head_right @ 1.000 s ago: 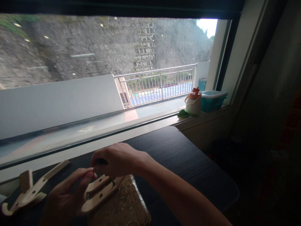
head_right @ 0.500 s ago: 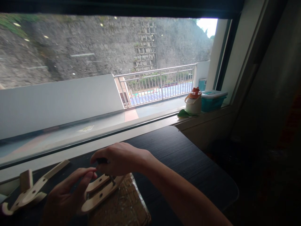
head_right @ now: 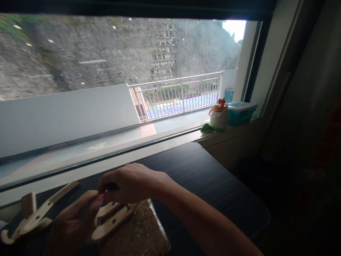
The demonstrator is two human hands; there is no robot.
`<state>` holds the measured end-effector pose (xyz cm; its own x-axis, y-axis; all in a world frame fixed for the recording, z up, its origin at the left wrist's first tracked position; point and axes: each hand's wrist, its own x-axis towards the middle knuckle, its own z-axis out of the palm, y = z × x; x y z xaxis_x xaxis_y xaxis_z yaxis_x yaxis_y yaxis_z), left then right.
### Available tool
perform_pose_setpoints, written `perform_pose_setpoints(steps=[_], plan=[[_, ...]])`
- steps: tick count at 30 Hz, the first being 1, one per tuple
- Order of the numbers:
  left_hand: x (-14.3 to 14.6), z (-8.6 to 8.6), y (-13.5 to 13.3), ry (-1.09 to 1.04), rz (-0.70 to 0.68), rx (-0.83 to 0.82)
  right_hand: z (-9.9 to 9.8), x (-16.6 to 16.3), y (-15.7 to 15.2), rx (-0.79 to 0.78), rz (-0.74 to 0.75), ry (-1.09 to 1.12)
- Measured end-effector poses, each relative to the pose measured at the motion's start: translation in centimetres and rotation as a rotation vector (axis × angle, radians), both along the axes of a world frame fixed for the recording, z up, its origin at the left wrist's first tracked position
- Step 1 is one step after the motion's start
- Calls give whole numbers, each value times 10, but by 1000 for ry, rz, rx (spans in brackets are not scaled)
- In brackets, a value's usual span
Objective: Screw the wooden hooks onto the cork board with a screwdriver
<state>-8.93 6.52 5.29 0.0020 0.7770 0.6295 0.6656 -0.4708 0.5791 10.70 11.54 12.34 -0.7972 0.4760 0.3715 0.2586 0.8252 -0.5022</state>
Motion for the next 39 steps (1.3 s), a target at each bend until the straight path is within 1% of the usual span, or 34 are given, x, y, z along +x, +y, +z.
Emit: perform_pose_setpoints(steps=[6, 9, 13, 17, 23, 29, 33, 39], plan=[[3, 0, -3, -80, 19, -76, 0, 1, 3, 6, -27, -3], [0, -1, -1, -51, 1, -71, 1, 1, 2, -2, -30, -4], [-3, -3, 0, -21, -9, -28, 2, 2, 0, -49, 8, -11], [-3, -2, 0, 1, -10, -58, 4, 4, 1, -69, 13, -7], [-2, -1, 0, -24, -27, -45, 3, 4, 4, -58, 3, 13], [4, 0, -3, -118, 44, -88, 0, 1, 6, 21, -44, -20], [1, -1, -1, -61, 10, -61, -1, -1, 5, 15, -41, -21], [-3, -3, 0, 2, -3, -32, -1, 1, 2, -13, -33, -7]])
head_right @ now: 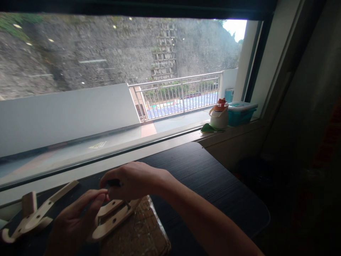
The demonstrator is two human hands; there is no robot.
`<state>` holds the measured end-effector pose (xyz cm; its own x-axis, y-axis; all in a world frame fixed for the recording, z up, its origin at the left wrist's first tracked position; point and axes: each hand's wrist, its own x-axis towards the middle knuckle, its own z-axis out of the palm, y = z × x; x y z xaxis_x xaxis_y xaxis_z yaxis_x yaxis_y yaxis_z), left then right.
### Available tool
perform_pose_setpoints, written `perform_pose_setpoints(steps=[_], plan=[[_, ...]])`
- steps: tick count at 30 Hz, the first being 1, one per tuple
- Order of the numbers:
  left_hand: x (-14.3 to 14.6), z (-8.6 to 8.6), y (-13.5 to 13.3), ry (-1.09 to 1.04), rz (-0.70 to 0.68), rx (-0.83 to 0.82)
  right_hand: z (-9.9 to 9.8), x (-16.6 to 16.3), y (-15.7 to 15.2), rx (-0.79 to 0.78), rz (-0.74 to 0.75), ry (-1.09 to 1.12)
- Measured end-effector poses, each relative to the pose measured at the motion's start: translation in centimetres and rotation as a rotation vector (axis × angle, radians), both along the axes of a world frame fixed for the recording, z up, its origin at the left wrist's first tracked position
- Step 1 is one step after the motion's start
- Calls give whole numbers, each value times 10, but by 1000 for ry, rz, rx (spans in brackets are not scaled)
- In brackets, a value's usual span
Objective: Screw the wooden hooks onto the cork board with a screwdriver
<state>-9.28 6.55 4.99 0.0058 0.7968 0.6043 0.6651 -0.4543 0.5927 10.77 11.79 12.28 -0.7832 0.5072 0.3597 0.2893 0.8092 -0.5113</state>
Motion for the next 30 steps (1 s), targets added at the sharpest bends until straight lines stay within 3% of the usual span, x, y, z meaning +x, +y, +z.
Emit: perform_pose_setpoints(steps=[10, 20, 30], plan=[[7, 8, -3, -44, -11, -71, -1, 2, 6, 9, -23, 1], [14, 6, -7, -183, 51, -90, 0, -1, -1, -23, 43, 19], [13, 4, -6, -188, 57, -97, -3, -1, 2, 31, 40, 46]])
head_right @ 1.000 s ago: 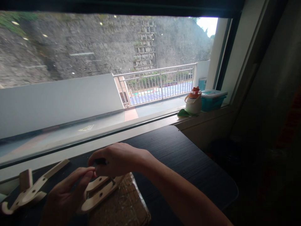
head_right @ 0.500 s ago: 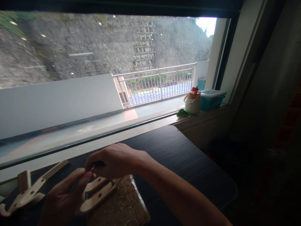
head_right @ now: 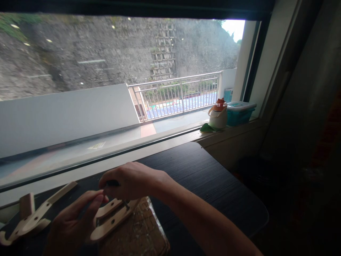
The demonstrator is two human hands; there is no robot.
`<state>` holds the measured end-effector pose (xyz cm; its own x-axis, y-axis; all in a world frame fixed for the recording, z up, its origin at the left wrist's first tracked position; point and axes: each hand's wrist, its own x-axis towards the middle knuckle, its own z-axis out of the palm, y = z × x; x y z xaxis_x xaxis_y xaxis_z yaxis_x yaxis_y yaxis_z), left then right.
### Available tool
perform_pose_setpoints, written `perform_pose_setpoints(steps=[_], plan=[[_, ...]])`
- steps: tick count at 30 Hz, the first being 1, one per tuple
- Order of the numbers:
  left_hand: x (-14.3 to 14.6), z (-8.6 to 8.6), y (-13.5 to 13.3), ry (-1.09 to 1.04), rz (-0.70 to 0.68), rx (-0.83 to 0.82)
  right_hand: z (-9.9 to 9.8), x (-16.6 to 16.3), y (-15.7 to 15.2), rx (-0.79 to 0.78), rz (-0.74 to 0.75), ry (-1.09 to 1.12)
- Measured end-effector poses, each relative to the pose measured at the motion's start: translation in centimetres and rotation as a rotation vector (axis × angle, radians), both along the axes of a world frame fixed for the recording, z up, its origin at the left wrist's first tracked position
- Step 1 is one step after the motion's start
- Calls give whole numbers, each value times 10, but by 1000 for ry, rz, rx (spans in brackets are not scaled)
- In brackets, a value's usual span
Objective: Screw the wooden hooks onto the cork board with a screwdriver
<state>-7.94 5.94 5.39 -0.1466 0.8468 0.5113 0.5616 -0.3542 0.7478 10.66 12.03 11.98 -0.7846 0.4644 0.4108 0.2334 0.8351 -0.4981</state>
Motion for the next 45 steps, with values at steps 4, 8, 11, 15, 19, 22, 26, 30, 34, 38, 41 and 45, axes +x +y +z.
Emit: perform_pose_setpoints(steps=[4, 8, 11, 15, 19, 22, 26, 30, 34, 38, 41, 45], plan=[[-4, -1, 1, 37, -1, 17, 0, 0, -3, -26, 12, -7], [-10, -3, 5, 120, -72, 50, 3, 3, -2, -46, 5, -51], [-13, -5, 6, 126, -97, 69, 3, 4, 1, -20, -33, -56], [-11, -4, 5, 110, -110, 69, -1, 2, 5, 39, -77, -50], [-7, -2, 2, 84, -61, 53, -1, 0, 2, 80, -72, -54], [-7, -2, 3, 90, -33, 64, 2, 1, -2, 76, -48, -69], [-12, -4, 6, 165, -85, 110, 4, 4, -1, 68, -24, -65], [-9, -4, 5, 102, -57, 72, 1, 3, 2, 74, -28, -52], [-1, -1, 0, 15, 5, 3, 1, 0, 2, 73, -32, -67], [2, 4, -2, 29, 8, -7, 3, -1, -2, 38, -6, -81], [2, 6, -2, 45, 3, 11, 4, 0, -7, 1, 8, -93], [0, 5, -1, 24, 5, 3, 3, 0, -6, 14, -23, -93]])
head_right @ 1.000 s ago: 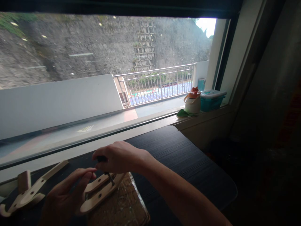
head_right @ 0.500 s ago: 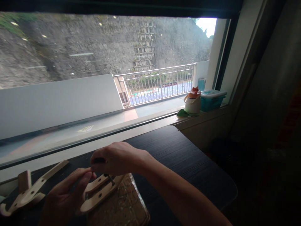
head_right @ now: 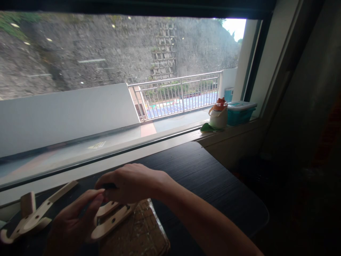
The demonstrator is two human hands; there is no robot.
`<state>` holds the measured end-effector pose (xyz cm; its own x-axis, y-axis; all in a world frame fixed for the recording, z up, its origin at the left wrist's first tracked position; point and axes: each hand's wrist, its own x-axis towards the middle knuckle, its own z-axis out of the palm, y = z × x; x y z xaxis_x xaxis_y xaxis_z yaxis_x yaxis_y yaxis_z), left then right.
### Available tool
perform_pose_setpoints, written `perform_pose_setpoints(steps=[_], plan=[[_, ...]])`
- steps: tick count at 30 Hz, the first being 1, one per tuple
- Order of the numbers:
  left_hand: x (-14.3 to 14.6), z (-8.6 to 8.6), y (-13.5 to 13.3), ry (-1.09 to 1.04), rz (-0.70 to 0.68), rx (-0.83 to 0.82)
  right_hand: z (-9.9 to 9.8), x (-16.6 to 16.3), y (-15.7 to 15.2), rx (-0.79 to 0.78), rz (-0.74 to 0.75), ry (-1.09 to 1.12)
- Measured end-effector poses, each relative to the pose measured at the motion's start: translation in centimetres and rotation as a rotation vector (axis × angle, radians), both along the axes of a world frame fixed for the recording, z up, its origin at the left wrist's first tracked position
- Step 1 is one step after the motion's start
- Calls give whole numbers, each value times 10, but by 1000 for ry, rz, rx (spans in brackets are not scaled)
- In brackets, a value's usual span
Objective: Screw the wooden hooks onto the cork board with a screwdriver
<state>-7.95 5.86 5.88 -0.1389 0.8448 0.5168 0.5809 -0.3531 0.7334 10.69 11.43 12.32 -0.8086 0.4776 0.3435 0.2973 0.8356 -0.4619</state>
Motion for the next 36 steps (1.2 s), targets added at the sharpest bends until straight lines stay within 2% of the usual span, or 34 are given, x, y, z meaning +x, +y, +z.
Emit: perform_pose_setpoints(steps=[4, 13, 21, 26, 32, 36], plan=[[-1, -1, 0, -2, -43, -37, -3, 1, 7, 35, -31, 23], [2, -4, -1, -67, -15, -35, -4, -2, 6, 48, -62, -9], [-6, -3, 3, 88, -74, 12, -2, 0, 8, 64, -107, -48], [-10, -1, 2, 108, -46, -27, -4, 1, 10, 68, -151, -48], [-34, 11, 3, 87, -68, -128, -3, -2, 3, 44, -37, -42], [-43, 5, 8, 138, -94, -199, -2, -4, 1, 13, -15, -43]])
